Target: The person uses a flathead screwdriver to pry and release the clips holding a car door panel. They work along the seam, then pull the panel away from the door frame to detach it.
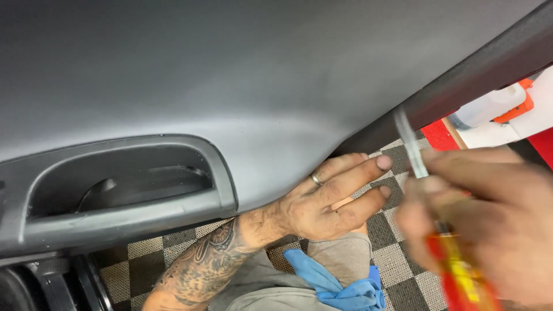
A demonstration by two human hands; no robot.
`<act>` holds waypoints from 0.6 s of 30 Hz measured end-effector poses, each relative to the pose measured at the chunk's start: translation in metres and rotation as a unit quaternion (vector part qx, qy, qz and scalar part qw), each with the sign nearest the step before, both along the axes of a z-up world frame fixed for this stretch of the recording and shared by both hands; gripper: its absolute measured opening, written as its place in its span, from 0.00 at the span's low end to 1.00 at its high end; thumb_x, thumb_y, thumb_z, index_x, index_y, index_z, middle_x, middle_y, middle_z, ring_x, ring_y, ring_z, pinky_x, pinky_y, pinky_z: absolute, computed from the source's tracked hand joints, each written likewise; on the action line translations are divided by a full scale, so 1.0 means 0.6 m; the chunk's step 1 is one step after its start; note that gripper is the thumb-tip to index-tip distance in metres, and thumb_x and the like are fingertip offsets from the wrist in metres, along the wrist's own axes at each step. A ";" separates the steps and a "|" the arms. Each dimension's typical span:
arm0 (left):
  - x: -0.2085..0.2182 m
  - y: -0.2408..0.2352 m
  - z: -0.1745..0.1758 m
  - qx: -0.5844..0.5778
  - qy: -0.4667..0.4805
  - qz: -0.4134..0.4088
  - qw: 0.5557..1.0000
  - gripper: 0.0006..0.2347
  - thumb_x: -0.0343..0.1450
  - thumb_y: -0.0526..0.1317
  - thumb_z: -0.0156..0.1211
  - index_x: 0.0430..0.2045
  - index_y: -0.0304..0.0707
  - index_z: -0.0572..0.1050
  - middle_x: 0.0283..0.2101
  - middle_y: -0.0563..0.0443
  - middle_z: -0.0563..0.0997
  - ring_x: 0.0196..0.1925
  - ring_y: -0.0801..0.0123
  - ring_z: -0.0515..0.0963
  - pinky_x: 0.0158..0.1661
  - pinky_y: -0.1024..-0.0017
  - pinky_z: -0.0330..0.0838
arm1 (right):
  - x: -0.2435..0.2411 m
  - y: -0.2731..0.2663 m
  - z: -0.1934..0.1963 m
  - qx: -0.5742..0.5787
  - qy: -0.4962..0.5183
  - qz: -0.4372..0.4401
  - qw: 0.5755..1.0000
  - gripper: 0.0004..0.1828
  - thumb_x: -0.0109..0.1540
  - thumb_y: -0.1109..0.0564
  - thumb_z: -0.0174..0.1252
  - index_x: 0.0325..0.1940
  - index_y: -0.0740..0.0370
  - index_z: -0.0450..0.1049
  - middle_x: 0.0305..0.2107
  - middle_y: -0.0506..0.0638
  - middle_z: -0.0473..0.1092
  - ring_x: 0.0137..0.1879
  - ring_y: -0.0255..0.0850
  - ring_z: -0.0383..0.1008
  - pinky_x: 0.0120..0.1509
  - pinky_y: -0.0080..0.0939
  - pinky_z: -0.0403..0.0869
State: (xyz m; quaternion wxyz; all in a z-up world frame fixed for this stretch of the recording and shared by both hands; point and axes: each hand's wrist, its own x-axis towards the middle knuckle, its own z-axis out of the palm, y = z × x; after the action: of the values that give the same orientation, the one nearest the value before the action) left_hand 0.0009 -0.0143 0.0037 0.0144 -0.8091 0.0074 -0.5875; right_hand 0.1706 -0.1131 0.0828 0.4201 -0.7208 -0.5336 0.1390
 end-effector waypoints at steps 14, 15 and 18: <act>-0.005 0.000 0.004 0.003 0.006 0.004 1.000 0.04 0.76 0.30 0.53 0.41 0.27 0.73 0.53 0.34 0.71 0.47 0.45 0.83 0.52 0.59 0.85 | 0.081 -0.008 0.055 -0.112 0.276 0.214 0.930 0.26 0.62 0.40 0.59 0.58 0.57 0.74 -0.01 0.54 0.67 -0.02 0.40 0.69 -0.10 0.40 0.75; -0.005 0.000 0.004 0.004 0.006 0.004 1.000 0.04 0.76 0.30 0.53 0.41 0.27 0.73 0.53 0.34 0.71 0.47 0.45 0.83 0.52 0.59 0.85 | 0.077 -0.008 0.048 -0.111 0.276 0.215 0.930 0.26 0.62 0.40 0.59 0.58 0.57 0.74 -0.01 0.54 0.67 -0.02 0.40 0.69 -0.10 0.40 0.75; -0.003 0.000 0.007 0.006 0.003 0.000 1.000 0.04 0.76 0.30 0.52 0.40 0.27 0.74 0.53 0.34 0.71 0.47 0.45 0.82 0.52 0.60 0.85 | 0.073 -0.013 0.035 -0.040 -0.314 0.149 0.937 0.16 0.48 0.54 0.59 0.35 0.68 0.78 0.49 0.54 0.72 0.59 0.44 0.69 0.63 0.38 0.66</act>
State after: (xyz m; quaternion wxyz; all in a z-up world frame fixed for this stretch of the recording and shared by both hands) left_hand -0.0010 -0.0142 0.0077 0.0188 -0.8110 0.0106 -0.5847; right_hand 0.2144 -0.1208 0.1036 0.1760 -0.6559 -0.7339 -0.0123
